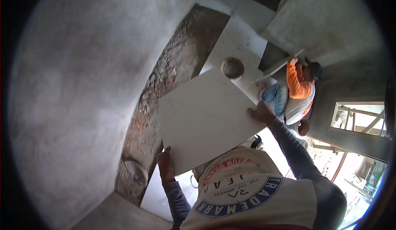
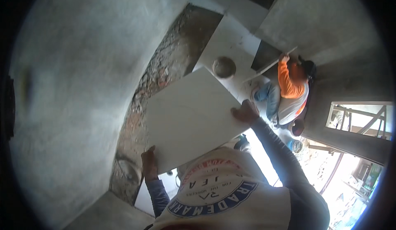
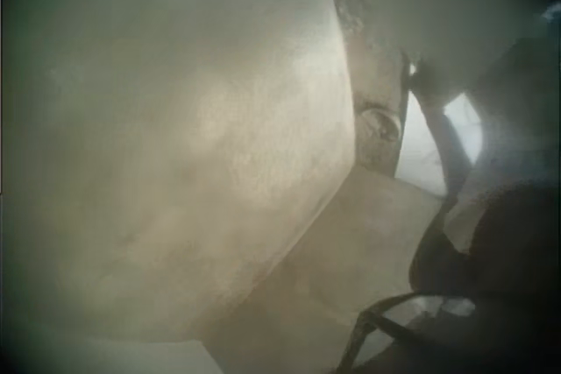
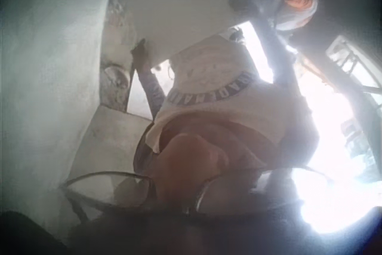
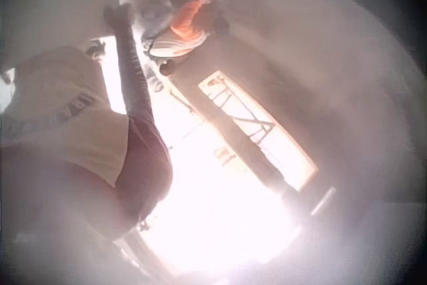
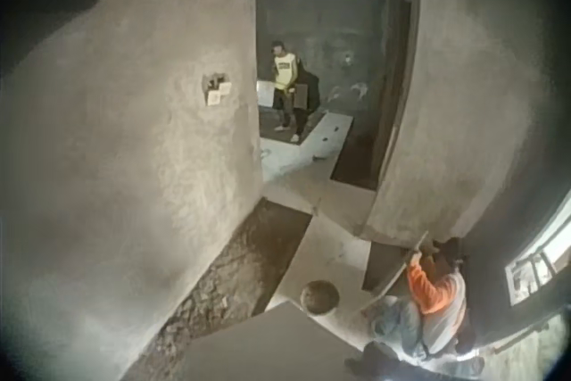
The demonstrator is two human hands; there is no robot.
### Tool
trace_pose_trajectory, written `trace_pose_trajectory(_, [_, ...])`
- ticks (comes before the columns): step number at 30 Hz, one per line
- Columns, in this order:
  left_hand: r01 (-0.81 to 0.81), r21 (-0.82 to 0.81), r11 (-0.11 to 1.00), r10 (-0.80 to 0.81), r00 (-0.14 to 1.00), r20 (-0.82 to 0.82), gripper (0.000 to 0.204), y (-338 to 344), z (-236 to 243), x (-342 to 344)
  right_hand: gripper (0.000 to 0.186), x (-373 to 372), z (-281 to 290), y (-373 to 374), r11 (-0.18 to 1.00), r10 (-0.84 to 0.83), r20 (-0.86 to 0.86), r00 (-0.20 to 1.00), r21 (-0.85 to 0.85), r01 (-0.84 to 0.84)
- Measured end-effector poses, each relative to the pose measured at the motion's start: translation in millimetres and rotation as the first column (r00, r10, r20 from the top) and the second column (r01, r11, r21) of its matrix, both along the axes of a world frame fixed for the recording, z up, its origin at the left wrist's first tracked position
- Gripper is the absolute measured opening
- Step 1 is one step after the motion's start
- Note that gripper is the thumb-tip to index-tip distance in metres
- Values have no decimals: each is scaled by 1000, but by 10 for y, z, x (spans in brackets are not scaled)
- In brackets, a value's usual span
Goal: The person uses an angle grinder to cut a tile, then carries the tile into a room and places it onto a prepared floor section among other tiles.
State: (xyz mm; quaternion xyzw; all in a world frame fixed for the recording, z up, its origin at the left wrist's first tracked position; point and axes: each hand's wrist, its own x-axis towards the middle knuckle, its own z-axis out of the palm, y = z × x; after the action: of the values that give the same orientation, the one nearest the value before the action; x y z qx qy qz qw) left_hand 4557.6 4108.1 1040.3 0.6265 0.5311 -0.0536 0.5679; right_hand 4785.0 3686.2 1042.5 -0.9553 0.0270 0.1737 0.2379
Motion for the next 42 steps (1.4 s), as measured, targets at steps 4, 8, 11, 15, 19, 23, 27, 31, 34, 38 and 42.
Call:
trace_pose_trajectory(4, [492, 266, 829, -510, 860, 1, 39, 781, 12, 946, 62, 499, 104, 369, 998, -53, 65, 997, 46, 50])
trace_pose_trajectory(8, [528, 379, 760, -570, 822, -4, 46, 1140, 37, 1823, 60, 890, 333, 506, 969, -245, -110, 963, -50, 241])
trace_pose_trajectory(11, [626, 178, 759, -612, 780, -134, 46, 1288, -80, 2586, 60, 1236, 456, 560, 958, -272, -62, 960, -108, 265])
trace_pose_trajectory(15, [670, 347, 656, -722, 691, 31, 50, 1506, -330, 3417, 61, 1703, 540, 630, 909, -417, -94, 904, -54, 413])
trace_pose_trajectory(19, [766, 383, 517, -833, 554, 17, 44, 1721, -607, 4250, 59, 2249, 362, 627, 897, -439, -82, 895, -96, 432])
trace_pose_trajectory(23, [836, 290, 466, -873, 488, -3, 40, 1781, -837, 5500, 57, 3127, -26, 650, 813, -579, 51, 814, -50, 581])
trace_pose_trajectory(27, [819, 521, 239, -971, 215, 106, 34, 1683, -829, 7184, 58, 4467, -203, 743, 796, -604, -87, 792, -103, 596])
trace_pose_trajectory(31, [720, 689, -86, -979, -191, 77, 42, 1710, -486, 8548, 59, 5397, -30, 970, 743, -664, -160, 731, -32, 668])
trace_pose_trajectory(34, [841, 541, -3, -940, -187, 285, 47, 1557, -351, 9473, 59, 6093, 58, 983, 673, -733, -194, 652, -67, 737])
trace_pose_trajectory(38, [810, 580, -83, -935, -264, 235, 49, 1442, -306, 10463, 47, 6791, 2, 824, 642, -747, -296, 595, -91, 761])
trace_pose_trajectory(42, [813, 564, -146, -881, -367, 300, 66, 1322, -528, 11566, 54, 7489, -196, 685, 595, -788, -266, 555, -100, 798])
